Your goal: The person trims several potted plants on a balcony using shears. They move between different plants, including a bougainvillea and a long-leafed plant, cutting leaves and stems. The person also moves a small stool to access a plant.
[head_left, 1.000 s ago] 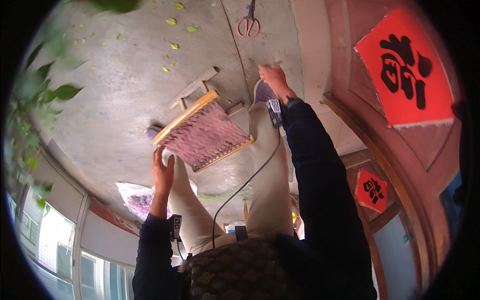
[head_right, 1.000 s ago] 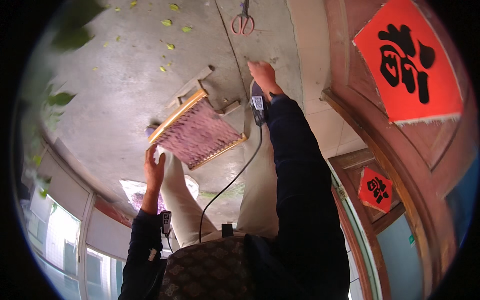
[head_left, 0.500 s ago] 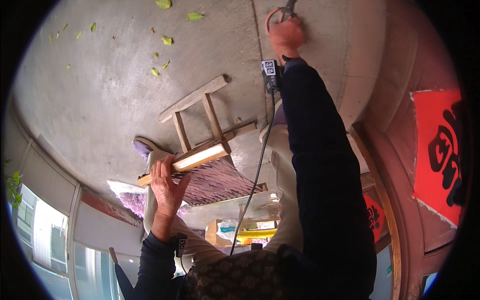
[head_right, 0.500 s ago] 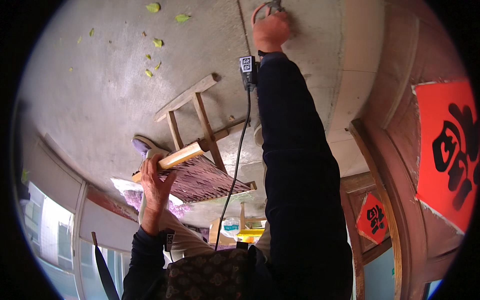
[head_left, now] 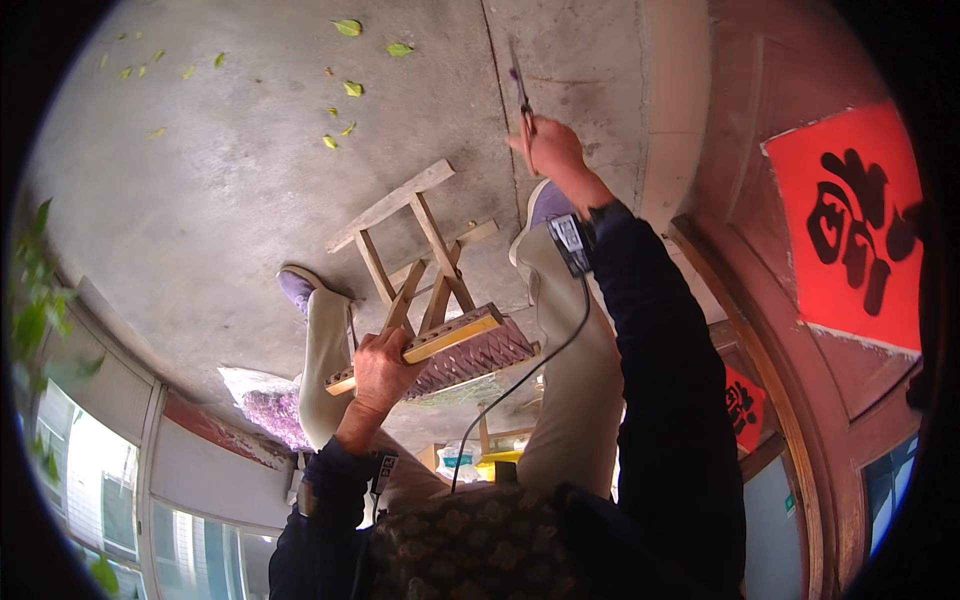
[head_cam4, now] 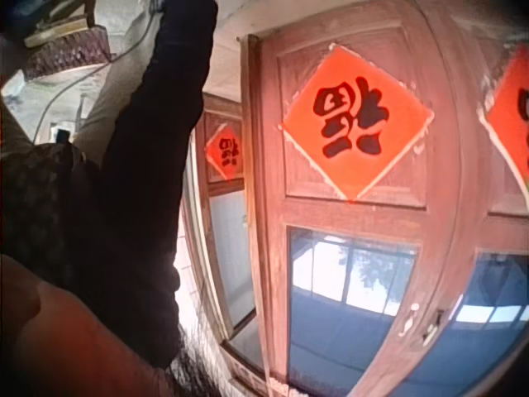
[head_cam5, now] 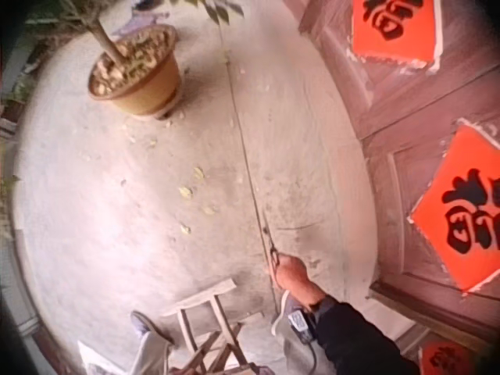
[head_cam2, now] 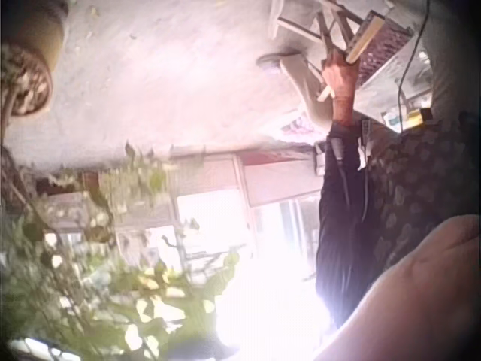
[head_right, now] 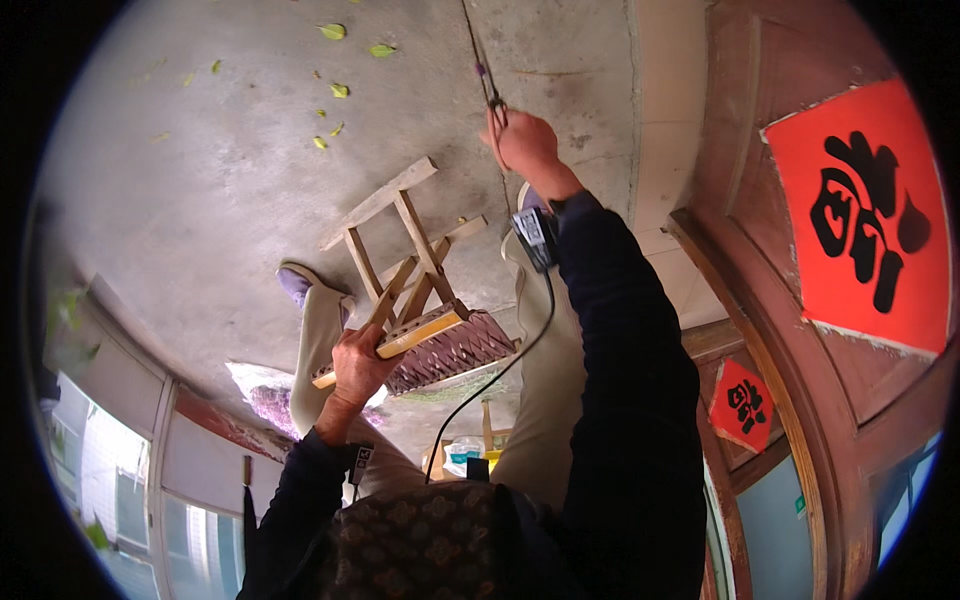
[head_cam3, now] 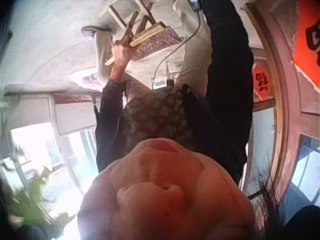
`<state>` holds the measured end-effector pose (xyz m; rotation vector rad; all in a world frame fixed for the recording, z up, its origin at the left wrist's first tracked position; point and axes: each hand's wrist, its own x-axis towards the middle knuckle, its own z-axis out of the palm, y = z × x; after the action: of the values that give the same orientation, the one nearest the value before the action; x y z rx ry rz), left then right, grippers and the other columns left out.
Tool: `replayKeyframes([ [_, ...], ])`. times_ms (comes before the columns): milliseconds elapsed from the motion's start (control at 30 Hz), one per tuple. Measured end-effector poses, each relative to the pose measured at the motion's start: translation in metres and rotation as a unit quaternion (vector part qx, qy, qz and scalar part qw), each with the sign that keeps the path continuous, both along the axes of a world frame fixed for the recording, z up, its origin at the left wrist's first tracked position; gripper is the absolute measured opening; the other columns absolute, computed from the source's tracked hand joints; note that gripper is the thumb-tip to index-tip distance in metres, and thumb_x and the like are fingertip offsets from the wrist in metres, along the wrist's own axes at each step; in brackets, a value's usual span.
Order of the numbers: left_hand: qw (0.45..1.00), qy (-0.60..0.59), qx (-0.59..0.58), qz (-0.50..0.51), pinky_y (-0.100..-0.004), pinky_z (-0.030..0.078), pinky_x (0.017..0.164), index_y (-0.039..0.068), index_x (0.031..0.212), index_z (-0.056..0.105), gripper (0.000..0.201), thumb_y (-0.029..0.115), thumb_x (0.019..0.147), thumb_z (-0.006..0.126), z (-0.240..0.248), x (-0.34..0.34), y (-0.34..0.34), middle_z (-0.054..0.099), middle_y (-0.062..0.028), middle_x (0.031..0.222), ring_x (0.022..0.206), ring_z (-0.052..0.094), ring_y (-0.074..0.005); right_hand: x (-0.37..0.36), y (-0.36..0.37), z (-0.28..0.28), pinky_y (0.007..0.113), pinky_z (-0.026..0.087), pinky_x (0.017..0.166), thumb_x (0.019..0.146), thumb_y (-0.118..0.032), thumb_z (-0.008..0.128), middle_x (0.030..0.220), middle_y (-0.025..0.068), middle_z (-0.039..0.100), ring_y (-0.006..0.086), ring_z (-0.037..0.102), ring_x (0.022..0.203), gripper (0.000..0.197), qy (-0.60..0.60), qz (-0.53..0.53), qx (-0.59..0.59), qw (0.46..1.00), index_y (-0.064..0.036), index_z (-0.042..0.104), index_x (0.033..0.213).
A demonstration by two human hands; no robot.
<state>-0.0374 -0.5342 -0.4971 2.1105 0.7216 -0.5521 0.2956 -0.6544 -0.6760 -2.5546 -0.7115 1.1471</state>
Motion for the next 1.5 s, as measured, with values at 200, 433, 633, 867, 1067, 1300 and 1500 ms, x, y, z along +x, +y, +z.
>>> replayKeyframes([
  [200, 0.995, -0.035, 0.070, 0.061, -0.0397, 0.047, 0.058, 0.009, 0.067, 0.055, 0.027, 0.025, 0.064, 0.076, 0.088, -0.011, 0.013, 0.059, -0.0074, 0.065, 0.060, 0.058, -0.0308, -0.012, -0.006, 0.146, 0.047, 0.047, 0.058, 0.080, -0.028, 0.063, 0.071, 0.0157, 0.061, 0.0377, 0.059, 0.067, 0.022, -0.131, 0.109, 0.139, 0.975, -0.0074, 0.057, 0.083],
  [433, 0.984, -0.012, 0.136, 0.115, -0.0417, 0.049, 0.059, 0.008, 0.070, 0.056, 0.028, 0.028, 0.065, 0.074, 0.189, -0.047, 0.025, 0.061, -0.0112, 0.067, 0.063, 0.060, -0.0331, -0.024, -0.033, 0.261, 0.048, 0.047, 0.057, 0.076, -0.023, 0.067, 0.072, 0.0152, 0.060, 0.0378, 0.059, 0.067, 0.020, -0.155, 0.188, 0.105, 0.964, -0.0075, 0.055, 0.077],
  [633, 0.959, -0.006, 0.159, 0.236, -0.0454, 0.051, 0.063, 0.006, 0.074, 0.056, 0.030, 0.031, 0.066, 0.072, 0.247, -0.140, 0.038, 0.063, -0.0148, 0.073, 0.069, 0.062, -0.0364, -0.101, -0.041, 0.295, 0.049, 0.045, 0.056, 0.084, -0.026, 0.059, 0.067, 0.0202, 0.060, 0.0415, 0.058, 0.065, 0.023, -0.103, 0.272, 0.024, 0.956, -0.0047, 0.054, 0.077],
  [867, 0.889, -0.030, 0.199, 0.412, -0.0452, 0.051, 0.064, 0.007, 0.076, 0.059, 0.032, 0.033, 0.065, 0.072, 0.354, -0.276, 0.082, 0.064, -0.0150, 0.076, 0.073, 0.063, -0.0354, -0.214, 0.050, 0.385, 0.041, 0.048, 0.058, 0.081, -0.024, 0.063, 0.067, 0.0175, 0.061, 0.0343, 0.060, 0.061, 0.021, 0.049, 0.182, 0.048, 0.981, -0.0041, 0.057, 0.079],
  [1067, 0.786, -0.028, 0.266, 0.558, -0.0459, 0.050, 0.066, 0.007, 0.081, 0.063, 0.031, 0.032, 0.065, 0.072, 0.391, -0.449, 0.120, 0.064, -0.0151, 0.074, 0.074, 0.063, -0.0357, -0.371, 0.213, 0.423, 0.046, 0.048, 0.061, 0.080, -0.022, 0.063, 0.071, 0.0192, 0.062, 0.0402, 0.059, 0.067, 0.022, -0.038, 0.393, 0.105, 0.913, -0.0024, 0.055, 0.079],
  [1300, 0.651, 0.051, 0.301, 0.695, -0.0422, 0.050, 0.064, 0.010, 0.082, 0.069, 0.037, 0.041, 0.062, 0.075, 0.417, -0.534, 0.158, 0.065, -0.0152, 0.072, 0.071, 0.064, -0.0342, -0.464, 0.429, 0.459, 0.047, 0.047, 0.062, 0.079, -0.020, 0.063, 0.072, 0.0192, 0.061, 0.0413, 0.059, 0.071, 0.019, -0.058, 0.524, 0.244, 0.814, -0.0033, 0.054, 0.083],
  [1500, 0.550, 0.120, 0.278, 0.778, -0.0422, 0.051, 0.069, 0.010, 0.085, 0.070, 0.044, 0.047, 0.063, 0.074, 0.406, -0.621, 0.235, 0.066, -0.0161, 0.073, 0.073, 0.065, -0.0331, -0.565, 0.621, 0.465, 0.044, 0.050, 0.064, 0.074, -0.015, 0.068, 0.081, 0.0139, 0.063, 0.0356, 0.061, 0.075, 0.025, -0.045, 0.621, 0.361, 0.694, -0.0064, 0.053, 0.092],
])
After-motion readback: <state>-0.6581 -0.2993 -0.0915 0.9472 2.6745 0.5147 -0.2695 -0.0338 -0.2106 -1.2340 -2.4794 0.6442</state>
